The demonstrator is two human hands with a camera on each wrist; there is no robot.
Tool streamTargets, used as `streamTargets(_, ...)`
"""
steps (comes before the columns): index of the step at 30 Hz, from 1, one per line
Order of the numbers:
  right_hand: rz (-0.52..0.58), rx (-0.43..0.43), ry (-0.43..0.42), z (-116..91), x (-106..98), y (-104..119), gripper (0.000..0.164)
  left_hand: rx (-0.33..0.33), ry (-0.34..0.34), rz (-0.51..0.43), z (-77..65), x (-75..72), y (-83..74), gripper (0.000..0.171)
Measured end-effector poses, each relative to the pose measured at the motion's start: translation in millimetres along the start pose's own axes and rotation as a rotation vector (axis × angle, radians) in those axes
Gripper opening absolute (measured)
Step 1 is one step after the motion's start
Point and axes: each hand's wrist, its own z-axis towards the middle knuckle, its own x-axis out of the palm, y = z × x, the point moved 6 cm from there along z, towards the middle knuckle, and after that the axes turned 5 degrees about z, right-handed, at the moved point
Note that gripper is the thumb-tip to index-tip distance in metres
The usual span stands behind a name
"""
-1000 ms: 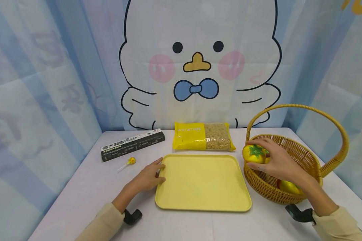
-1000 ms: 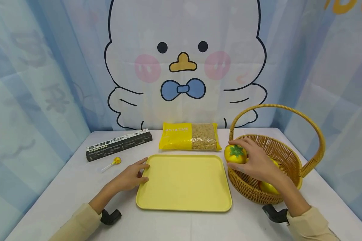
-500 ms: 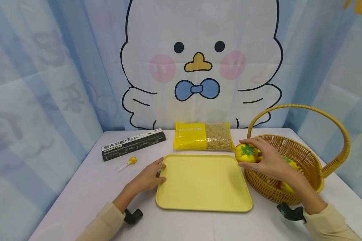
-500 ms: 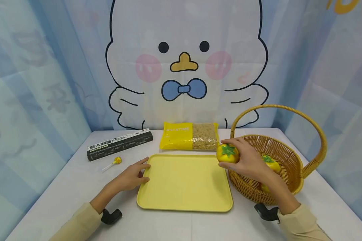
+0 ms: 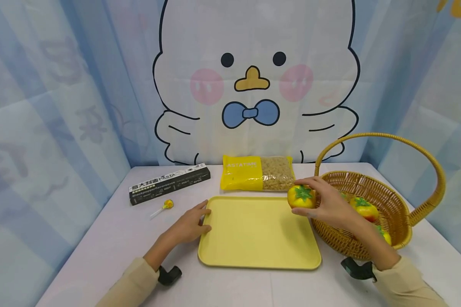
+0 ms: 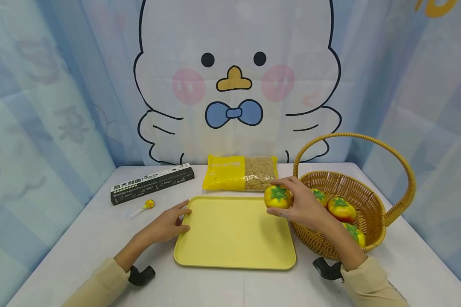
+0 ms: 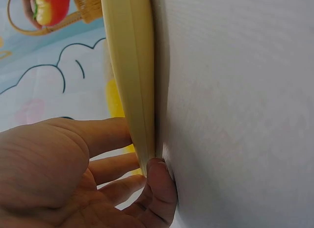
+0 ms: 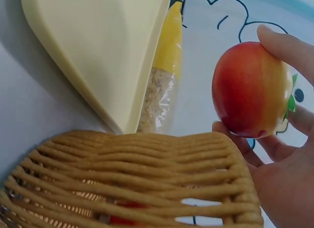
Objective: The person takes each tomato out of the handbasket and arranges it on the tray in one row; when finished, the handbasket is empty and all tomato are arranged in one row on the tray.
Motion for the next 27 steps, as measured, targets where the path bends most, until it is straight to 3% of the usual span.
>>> streamTargets(9, 0.04, 0.022, 0.032, 5, 14, 4, 0.067, -0.008, -0.006, 0.01, -3.8, 0.5, 0.2, 0.054)
streamTargets(27, 0.07, 0.024, 0.062, 21, 37, 0, 0.066, 0.004, -0.007, 0.012, 2.6, 2.6, 1.0, 0.053)
